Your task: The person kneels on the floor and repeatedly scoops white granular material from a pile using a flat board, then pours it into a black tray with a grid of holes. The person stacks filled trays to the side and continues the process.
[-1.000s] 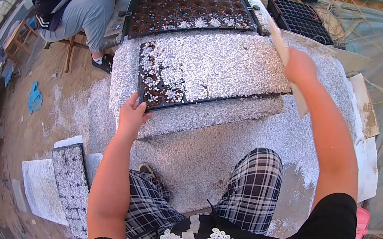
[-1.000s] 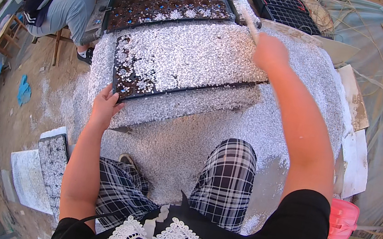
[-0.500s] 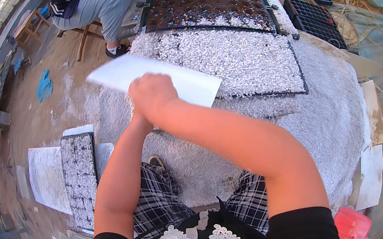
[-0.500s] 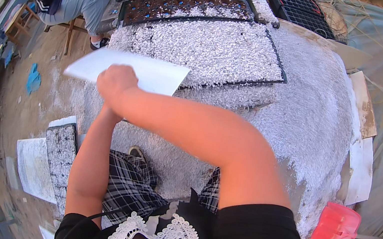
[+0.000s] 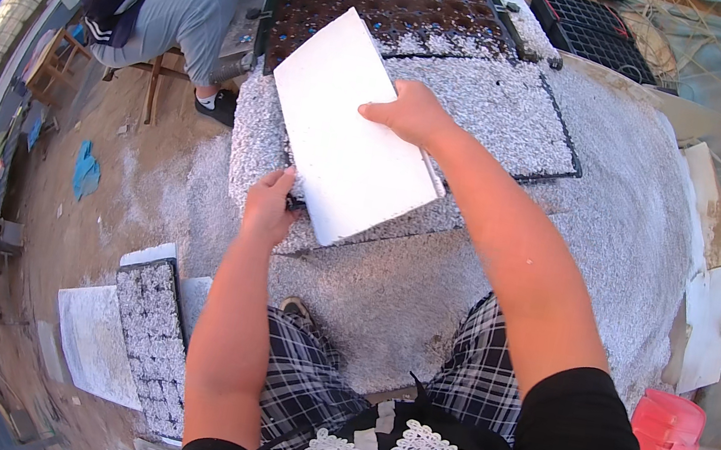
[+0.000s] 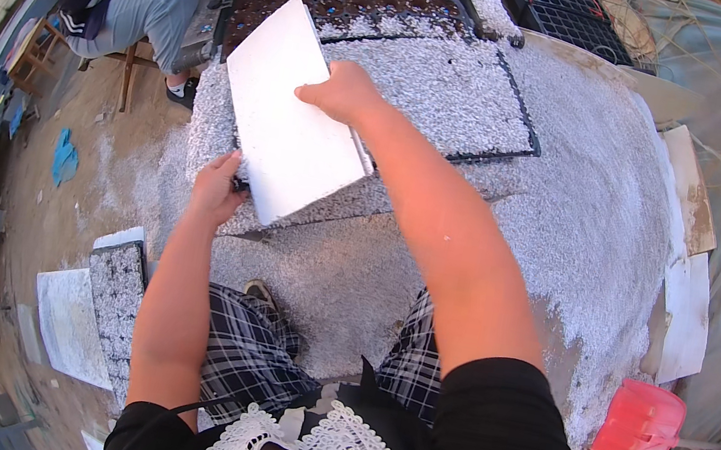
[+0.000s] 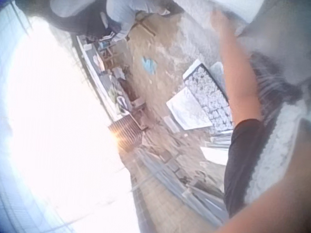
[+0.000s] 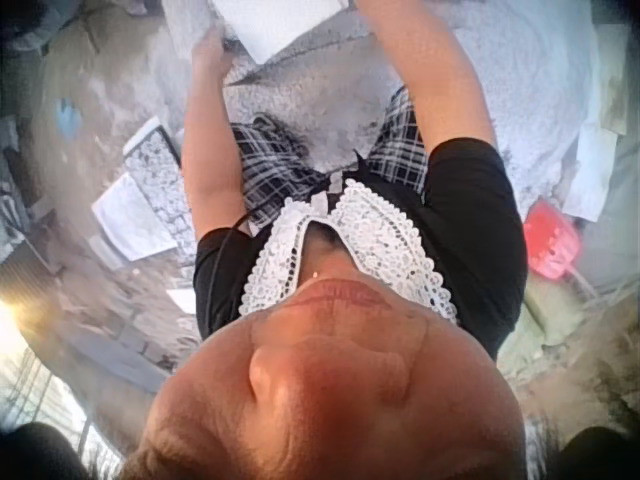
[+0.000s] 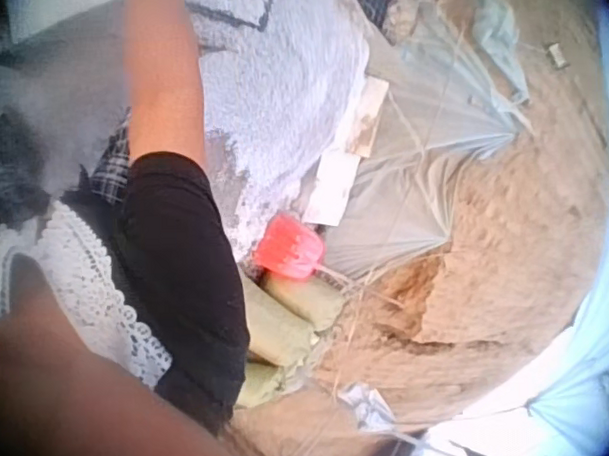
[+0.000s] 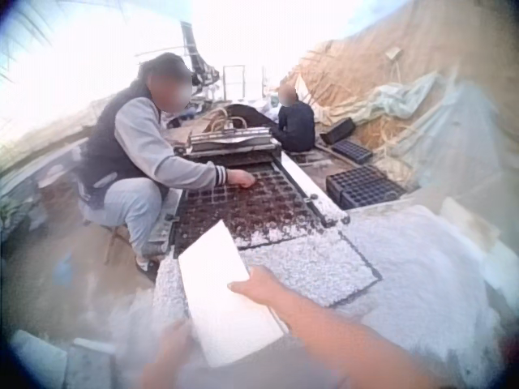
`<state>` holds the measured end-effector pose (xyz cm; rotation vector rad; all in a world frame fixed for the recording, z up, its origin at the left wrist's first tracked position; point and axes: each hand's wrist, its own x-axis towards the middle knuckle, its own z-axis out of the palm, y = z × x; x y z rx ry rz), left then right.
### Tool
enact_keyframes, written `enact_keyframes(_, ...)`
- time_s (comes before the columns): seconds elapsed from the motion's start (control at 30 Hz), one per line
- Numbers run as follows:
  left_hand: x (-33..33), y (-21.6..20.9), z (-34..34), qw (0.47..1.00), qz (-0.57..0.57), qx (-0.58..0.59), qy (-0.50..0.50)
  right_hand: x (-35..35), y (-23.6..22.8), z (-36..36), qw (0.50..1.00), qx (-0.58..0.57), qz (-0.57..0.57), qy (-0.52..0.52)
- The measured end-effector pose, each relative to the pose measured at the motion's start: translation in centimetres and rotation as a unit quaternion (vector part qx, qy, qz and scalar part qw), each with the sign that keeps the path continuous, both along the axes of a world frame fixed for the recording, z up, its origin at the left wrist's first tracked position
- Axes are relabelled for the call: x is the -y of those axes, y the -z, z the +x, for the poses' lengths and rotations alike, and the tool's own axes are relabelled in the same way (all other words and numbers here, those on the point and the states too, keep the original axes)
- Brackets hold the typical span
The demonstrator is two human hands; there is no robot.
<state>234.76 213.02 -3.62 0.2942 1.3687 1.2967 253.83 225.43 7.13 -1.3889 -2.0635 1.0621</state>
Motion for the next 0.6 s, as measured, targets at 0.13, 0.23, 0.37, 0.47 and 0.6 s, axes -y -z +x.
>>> enact_keyframes(0.13, 1.8, -0.7, -1.0, 0.999, 0.016, 0.020, 0.036, -2.4, 3.5, 3.7, 0.987, -0.105, -0.111, 0.039)
enact_keyframes(0.23, 3.3, -0.7, -2.5, 0.999, -0.007, -0.004, 0.044, -3.1, 2.6, 10.0, 0.985, -0.101, -0.120, 0.070)
enact_keyframes(0.37, 3.3, 0.0, -2.7, 0.997, 0.003, 0.010, 0.075, -2.2, -1.1, 20.4, 0.974, 0.004, -0.046, 0.224)
enact_keyframes(0.47, 3.1, -0.9, -2.2, 0.997, -0.011, 0.012, 0.076, -2.0, -4.6, 28.9, 0.961, 0.058, -0.035, 0.267)
enact_keyframes(0.6, 3.1, -0.8, -2.7, 0.992, -0.047, -0.087, 0.081, -2.1, -6.4, 40.6, 0.941, 0.041, -0.060, 0.331)
